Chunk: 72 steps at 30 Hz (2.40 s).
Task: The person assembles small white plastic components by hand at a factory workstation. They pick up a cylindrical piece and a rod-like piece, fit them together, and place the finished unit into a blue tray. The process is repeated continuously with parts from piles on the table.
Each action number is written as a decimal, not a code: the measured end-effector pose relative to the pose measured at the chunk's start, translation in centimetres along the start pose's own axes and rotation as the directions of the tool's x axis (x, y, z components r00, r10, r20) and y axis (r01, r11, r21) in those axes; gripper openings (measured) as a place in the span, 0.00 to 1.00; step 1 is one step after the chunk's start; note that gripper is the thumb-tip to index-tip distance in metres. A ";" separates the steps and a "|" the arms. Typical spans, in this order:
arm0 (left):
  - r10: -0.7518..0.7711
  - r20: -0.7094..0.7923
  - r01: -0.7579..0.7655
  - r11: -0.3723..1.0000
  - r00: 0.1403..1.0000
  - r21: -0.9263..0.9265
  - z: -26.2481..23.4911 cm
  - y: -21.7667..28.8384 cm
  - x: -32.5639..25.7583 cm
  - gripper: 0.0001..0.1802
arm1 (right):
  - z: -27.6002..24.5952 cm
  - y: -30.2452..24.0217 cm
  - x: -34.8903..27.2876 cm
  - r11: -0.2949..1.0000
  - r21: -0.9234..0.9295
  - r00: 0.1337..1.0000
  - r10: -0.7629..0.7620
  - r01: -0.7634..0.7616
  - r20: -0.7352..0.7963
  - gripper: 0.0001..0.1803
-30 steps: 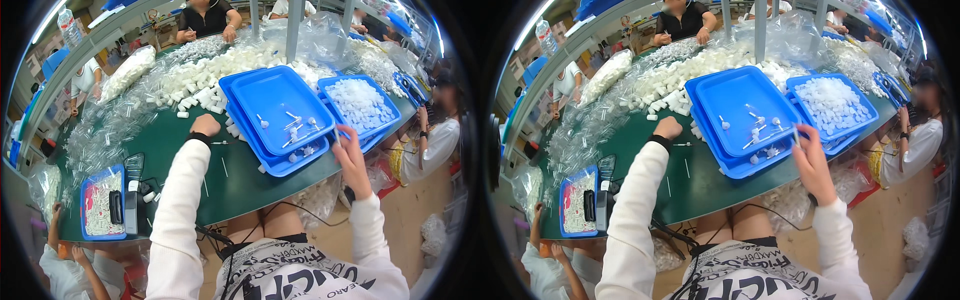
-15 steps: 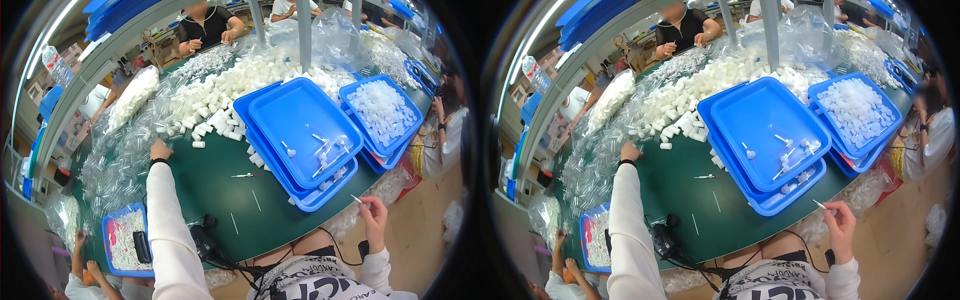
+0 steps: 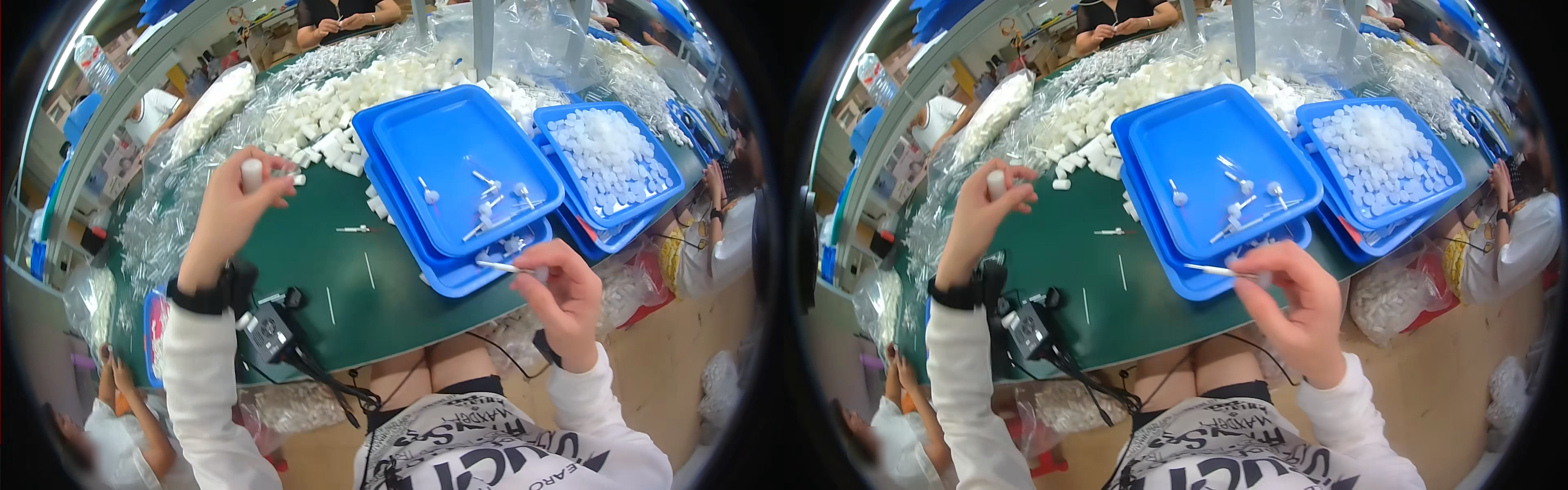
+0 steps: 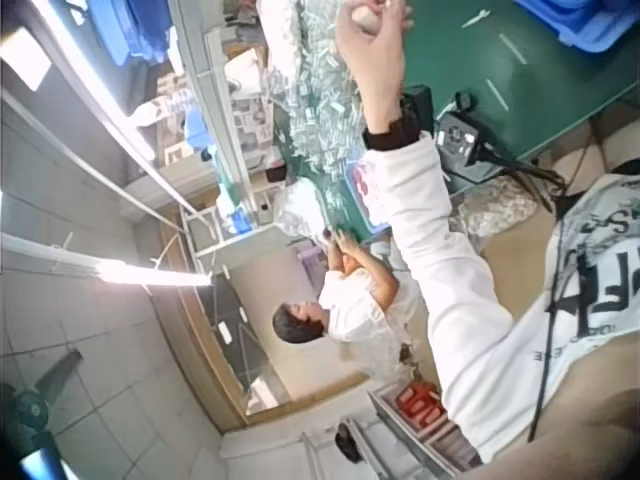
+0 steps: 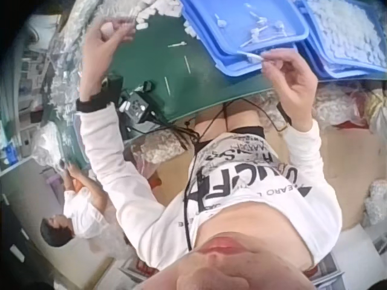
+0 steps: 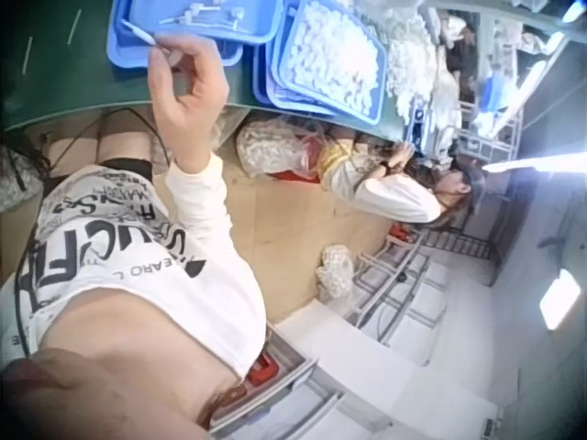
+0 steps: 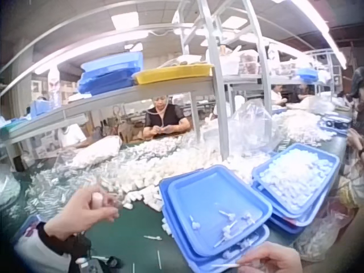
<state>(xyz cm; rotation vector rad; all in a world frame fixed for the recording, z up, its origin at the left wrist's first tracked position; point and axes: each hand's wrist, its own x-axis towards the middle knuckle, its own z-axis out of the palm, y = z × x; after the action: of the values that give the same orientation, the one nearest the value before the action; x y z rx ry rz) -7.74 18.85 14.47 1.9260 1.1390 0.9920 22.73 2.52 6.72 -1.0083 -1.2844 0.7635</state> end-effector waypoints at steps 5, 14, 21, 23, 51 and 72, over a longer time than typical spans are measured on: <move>-0.119 0.120 0.154 0.929 0.986 -0.336 7.8 6.4 -11.0 0.07 | 1.0 -2.1 0.0 0.978 0.152 0.984 -0.155 0.140 0.087 0.12; -0.006 0.088 0.000 0.997 0.996 0.072 13.4 6.7 -15.4 0.07 | 1.7 -2.0 -0.4 0.863 -0.057 0.785 -0.426 0.502 0.450 0.12; 0.073 0.071 -0.084 0.982 0.995 0.171 14.4 4.9 -16.6 0.09 | 1.8 -1.6 -0.1 0.830 -0.075 0.709 -0.420 0.552 0.566 0.11; 0.122 0.079 -0.138 0.960 0.989 0.242 14.5 4.8 -16.6 0.11 | 1.7 -1.4 -0.2 0.797 -0.126 0.692 -0.420 0.591 0.586 0.11; 0.183 0.323 -0.115 0.969 0.929 -0.218 8.3 -1.2 -20.1 0.16 | 9.2 -6.0 -2.2 0.973 -0.219 0.490 0.225 -0.071 0.842 0.42; 0.009 0.283 0.081 0.950 0.959 -0.302 8.5 -3.0 -15.8 0.13 | 9.2 -0.7 -3.2 0.983 -0.071 0.932 0.183 -0.169 0.314 0.12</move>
<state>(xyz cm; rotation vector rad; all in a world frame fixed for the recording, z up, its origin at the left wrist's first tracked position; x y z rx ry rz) -6.71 4.23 3.65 1.7172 0.7995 0.7923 13.07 0.92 6.02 -1.0748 -1.5052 1.0758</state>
